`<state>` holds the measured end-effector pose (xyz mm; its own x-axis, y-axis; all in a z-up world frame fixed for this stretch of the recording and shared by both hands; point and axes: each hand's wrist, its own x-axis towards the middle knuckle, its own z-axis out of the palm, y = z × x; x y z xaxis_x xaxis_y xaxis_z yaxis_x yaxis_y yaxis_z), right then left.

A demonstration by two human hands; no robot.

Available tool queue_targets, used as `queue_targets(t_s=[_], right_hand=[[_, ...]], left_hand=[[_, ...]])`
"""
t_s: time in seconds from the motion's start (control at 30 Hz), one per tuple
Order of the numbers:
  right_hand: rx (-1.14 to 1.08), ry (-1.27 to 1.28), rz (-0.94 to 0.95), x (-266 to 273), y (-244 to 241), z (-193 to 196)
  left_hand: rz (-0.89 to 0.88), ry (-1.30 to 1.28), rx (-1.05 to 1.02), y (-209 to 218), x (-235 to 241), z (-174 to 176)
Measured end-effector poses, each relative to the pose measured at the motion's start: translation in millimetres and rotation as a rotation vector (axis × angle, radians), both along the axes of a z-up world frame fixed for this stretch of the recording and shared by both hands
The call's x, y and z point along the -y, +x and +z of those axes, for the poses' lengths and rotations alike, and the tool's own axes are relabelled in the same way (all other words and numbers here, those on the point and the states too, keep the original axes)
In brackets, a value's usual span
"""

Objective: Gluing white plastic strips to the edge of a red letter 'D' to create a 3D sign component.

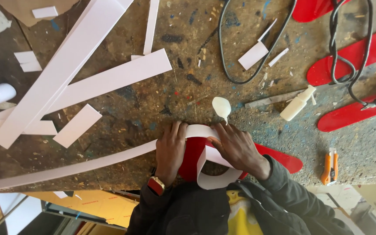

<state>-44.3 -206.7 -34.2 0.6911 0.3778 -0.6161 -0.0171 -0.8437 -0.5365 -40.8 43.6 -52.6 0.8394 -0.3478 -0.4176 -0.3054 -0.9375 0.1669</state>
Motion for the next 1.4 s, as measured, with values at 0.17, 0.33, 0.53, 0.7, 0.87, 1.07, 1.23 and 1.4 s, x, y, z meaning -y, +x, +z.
queue_targets(t_s=[0.17, 0.33, 0.53, 0.7, 0.87, 1.07, 1.23, 1.4], right_hand=[[-0.011, -0.006, -0.008, -3, 5, 4], [0.062, -0.018, 0.007, -7, 3, 3], [0.207, -0.139, 0.049, -19, -10, -19], [0.316, -0.151, -0.062, -25, -14, -18], [0.405, -0.176, -0.033, -24, -21, -23], [0.439, -0.180, -0.024, -28, -21, -25], [0.442, -0.176, -0.010, -27, -16, -21], [0.444, -0.187, 0.011, -28, -14, -19]], left_hand=[[0.056, -0.036, -0.004, -16, 0, -16], [0.096, -0.031, 0.001, -15, 10, -9], [0.093, -0.034, 0.022, -12, 22, -10], [0.068, -0.063, 0.050, -11, 24, -5], [0.064, -0.041, 0.064, -10, 28, -4], [0.069, -0.047, 0.058, -13, 28, -6], [0.089, -0.075, 0.054, -17, 28, -8], [0.092, -0.060, 0.064, -19, 32, -10]])
